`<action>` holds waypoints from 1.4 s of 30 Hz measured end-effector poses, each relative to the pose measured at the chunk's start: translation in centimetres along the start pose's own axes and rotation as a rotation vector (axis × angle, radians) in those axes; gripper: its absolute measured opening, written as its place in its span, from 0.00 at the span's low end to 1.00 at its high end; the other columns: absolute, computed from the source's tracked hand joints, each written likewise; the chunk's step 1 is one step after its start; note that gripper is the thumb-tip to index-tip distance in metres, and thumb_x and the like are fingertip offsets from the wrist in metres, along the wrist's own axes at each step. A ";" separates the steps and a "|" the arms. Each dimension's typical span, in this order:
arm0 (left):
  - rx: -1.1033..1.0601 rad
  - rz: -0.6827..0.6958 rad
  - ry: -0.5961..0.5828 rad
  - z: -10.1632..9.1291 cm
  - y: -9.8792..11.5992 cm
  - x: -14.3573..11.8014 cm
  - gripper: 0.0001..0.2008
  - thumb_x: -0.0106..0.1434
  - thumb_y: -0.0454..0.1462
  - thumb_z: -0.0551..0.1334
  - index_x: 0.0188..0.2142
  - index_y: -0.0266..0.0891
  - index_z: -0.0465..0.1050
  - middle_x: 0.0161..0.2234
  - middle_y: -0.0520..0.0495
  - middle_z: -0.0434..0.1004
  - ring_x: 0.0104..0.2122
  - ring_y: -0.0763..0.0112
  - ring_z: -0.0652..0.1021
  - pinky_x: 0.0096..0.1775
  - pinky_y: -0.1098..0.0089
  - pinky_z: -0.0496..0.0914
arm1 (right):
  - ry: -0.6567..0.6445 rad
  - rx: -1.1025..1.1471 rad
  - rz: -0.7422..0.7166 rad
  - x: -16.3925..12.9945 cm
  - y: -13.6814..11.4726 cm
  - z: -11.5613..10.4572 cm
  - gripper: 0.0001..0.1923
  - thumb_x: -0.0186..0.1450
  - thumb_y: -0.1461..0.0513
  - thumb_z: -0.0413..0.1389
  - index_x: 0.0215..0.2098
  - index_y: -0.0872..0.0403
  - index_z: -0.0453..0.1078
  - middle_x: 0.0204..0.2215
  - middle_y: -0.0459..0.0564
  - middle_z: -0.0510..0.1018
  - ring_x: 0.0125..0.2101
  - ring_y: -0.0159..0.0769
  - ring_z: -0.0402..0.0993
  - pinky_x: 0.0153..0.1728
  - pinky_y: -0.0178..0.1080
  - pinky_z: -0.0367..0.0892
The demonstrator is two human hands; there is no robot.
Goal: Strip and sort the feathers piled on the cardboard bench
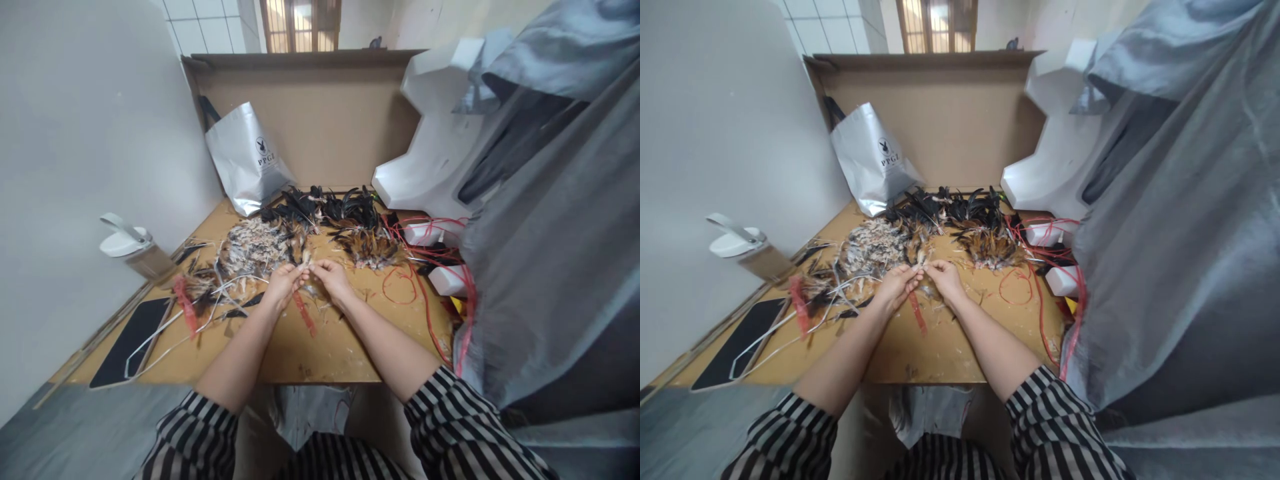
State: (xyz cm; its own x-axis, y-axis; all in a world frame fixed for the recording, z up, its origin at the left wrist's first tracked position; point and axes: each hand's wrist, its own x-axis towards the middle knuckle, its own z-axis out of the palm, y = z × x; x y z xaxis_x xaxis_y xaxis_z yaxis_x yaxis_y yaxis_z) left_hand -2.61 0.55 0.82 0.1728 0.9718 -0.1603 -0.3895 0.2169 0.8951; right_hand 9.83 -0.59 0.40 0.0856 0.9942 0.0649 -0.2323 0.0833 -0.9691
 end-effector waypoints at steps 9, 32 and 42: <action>-0.068 -0.014 0.017 0.4 0.8 -1.9 0.05 0.54 0.27 0.61 0.23 0.29 0.68 0.19 0.48 0.71 0.17 0.84 0.70 0.20 0.84 0.64 | -0.167 0.159 0.009 -0.2 -0.8 -0.2 0.16 0.44 0.57 0.63 0.30 0.54 0.70 0.23 0.44 0.73 0.20 0.26 0.63 0.25 0.32 0.59; -0.019 -0.079 0.027 1.8 1.9 -4.0 0.02 0.54 0.28 0.61 0.26 0.29 0.68 0.25 0.40 0.76 0.24 0.73 0.77 0.24 0.80 0.70 | -0.223 0.056 -0.100 0.3 -1.9 -1.4 0.15 0.45 0.54 0.61 0.17 0.56 0.64 0.14 0.39 0.65 0.17 0.24 0.56 0.22 0.31 0.51; 0.082 -0.065 -0.065 1.6 0.9 -0.7 0.05 0.50 0.30 0.65 0.25 0.27 0.70 0.22 0.41 0.75 0.21 0.76 0.76 0.23 0.81 0.69 | -0.105 0.019 -0.035 1.2 -0.6 -1.6 0.14 0.44 0.55 0.62 0.18 0.56 0.66 0.16 0.41 0.68 0.19 0.26 0.59 0.24 0.32 0.54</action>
State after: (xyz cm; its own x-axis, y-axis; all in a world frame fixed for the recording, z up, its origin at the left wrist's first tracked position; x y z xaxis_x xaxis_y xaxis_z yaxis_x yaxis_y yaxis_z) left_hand -1.63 -0.11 2.41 0.2547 0.9472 -0.1946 -0.3001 0.2687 0.9153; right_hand 11.60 0.49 0.70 -0.0073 0.9922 0.1245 -0.2491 0.1187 -0.9612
